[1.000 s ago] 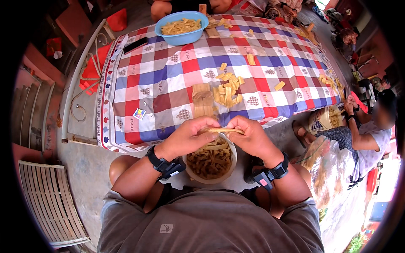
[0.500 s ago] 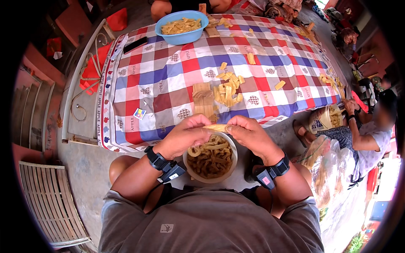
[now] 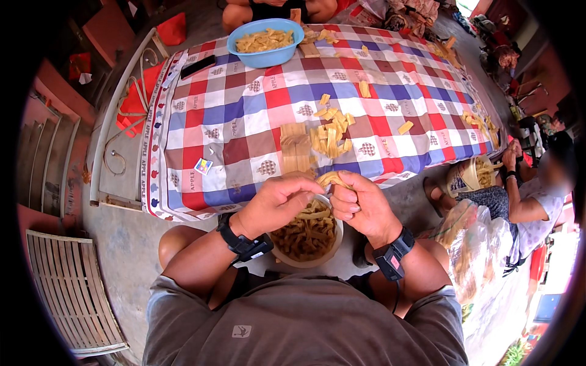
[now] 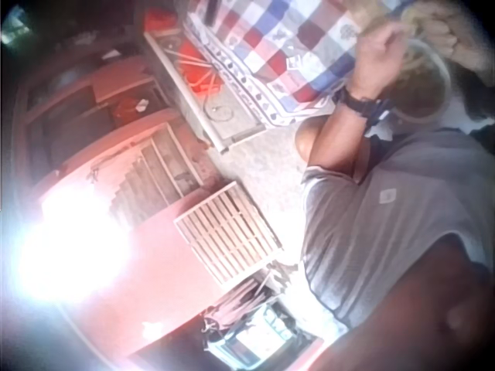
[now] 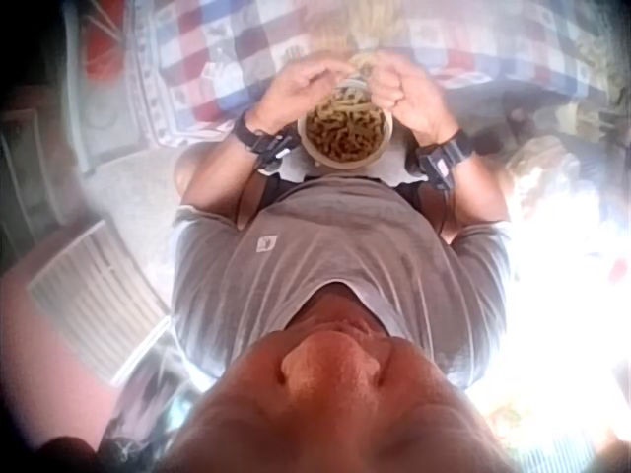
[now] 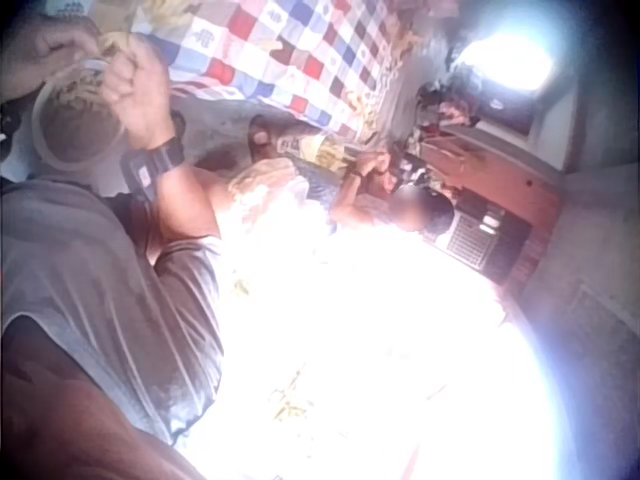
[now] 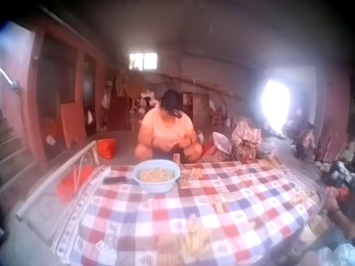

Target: The person sits at a table and uses their hands to separate and break thin food strips from a pile, then places them into a large bowl. Later, the person stands up and mixes the items in the bowl by hand.

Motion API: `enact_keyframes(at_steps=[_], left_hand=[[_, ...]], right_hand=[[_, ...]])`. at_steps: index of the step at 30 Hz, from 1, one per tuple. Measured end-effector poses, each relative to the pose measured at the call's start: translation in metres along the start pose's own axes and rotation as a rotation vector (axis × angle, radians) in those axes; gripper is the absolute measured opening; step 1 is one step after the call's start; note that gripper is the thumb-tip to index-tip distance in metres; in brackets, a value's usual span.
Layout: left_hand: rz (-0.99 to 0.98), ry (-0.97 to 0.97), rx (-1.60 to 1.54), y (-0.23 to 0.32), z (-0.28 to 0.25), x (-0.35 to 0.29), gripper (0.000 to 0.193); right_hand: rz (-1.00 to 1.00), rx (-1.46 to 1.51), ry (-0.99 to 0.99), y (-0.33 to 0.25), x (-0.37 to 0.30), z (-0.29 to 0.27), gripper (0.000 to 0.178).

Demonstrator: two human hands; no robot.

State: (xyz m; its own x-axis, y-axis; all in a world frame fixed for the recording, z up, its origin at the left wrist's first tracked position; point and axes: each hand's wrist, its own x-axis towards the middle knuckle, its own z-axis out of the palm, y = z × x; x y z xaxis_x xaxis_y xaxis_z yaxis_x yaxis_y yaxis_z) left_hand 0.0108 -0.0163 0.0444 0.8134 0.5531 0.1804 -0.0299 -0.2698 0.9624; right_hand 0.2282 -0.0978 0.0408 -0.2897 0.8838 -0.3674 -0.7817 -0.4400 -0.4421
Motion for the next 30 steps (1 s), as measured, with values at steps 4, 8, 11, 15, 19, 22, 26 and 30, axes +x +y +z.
enact_keyframes(at_steps=[4,8,11,15,19,22,26,30], left_hand=[[-0.039,0.026,-0.093,-0.008,-0.001,0.003,0.022],[-0.339,0.044,-0.249,-0.008,-0.003,0.001,0.032],[-0.401,0.062,-0.476,-0.025,0.003,-0.005,0.038],[-0.263,0.218,-0.636,-0.016,0.017,-0.002,0.041],[-0.259,0.257,-0.803,-0.013,0.013,0.003,0.035],[-0.284,0.249,-0.897,-0.014,0.009,0.002,0.031],[-0.318,0.173,-0.944,-0.011,0.0,-0.002,0.028],[-0.26,0.197,-0.94,-0.015,0.001,-0.002,0.029]], right_hand=[[-0.097,-0.191,0.071,0.001,-0.004,0.018,0.02],[-0.2,-0.542,0.078,0.014,-0.005,0.026,0.031],[-0.351,-0.812,0.136,0.026,0.003,0.026,0.026],[-0.46,-0.901,0.117,0.036,0.004,0.036,0.018],[-0.21,-0.811,0.141,0.031,0.01,0.041,0.028],[-0.166,-0.793,0.17,0.038,0.018,0.037,0.04],[-0.199,-0.853,0.145,0.039,0.024,0.036,0.036],[-0.343,-0.834,0.158,0.039,0.025,0.022,0.028]])
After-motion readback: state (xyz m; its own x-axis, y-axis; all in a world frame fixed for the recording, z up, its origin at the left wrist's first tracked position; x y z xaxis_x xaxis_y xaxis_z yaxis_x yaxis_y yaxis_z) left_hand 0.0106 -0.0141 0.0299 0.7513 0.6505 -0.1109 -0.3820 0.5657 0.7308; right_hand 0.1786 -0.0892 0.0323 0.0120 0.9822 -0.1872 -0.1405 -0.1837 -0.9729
